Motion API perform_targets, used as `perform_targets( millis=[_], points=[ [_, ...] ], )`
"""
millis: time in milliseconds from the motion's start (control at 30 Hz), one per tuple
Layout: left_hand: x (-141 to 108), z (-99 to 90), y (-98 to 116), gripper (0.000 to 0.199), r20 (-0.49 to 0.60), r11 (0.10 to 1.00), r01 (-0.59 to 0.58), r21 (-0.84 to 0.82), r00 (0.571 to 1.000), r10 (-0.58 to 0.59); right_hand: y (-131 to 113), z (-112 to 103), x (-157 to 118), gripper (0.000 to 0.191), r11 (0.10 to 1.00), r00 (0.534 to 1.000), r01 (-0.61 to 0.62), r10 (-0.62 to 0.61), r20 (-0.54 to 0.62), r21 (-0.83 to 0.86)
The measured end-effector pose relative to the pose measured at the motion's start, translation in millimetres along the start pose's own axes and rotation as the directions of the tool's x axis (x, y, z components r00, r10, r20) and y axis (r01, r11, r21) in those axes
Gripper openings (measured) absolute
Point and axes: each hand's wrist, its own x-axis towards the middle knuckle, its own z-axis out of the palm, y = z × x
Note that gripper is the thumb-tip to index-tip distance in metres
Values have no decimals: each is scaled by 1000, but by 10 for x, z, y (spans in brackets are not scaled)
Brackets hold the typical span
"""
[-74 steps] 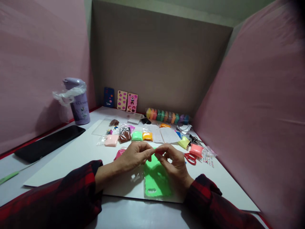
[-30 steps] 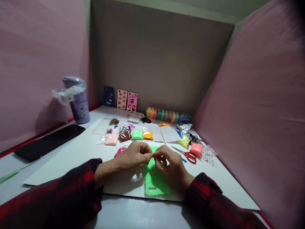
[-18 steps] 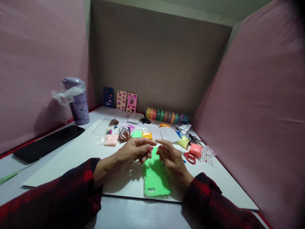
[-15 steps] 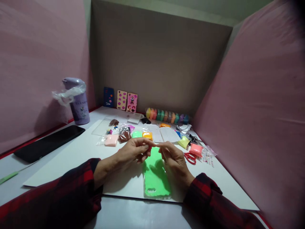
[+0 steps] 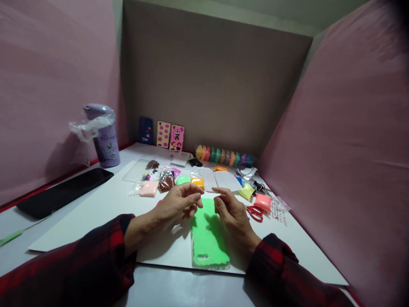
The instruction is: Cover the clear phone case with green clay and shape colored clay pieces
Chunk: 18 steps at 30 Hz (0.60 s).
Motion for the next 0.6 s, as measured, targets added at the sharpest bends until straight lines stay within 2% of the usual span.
perform_targets(
  millis=[233,367,467,600],
  points=[
    [9,-44,-25,33,-15,993,-43,110,999,45,70,1,7,22,982,997,-80,76,33,171],
    [11,-47,-40,31,-53,989,-32,147,998,40,75,-21,24,26,972,993,-114,113,17,207],
    [22,-43,-45,27,-48,995,-25,100,998,29,80,-27,31,25,966,991,-131,132,8,223],
    [39,-56,-51,25,7,997,-71,0,997,71,78,-18,34,17,961,990,-138,136,23,240]
  ],
)
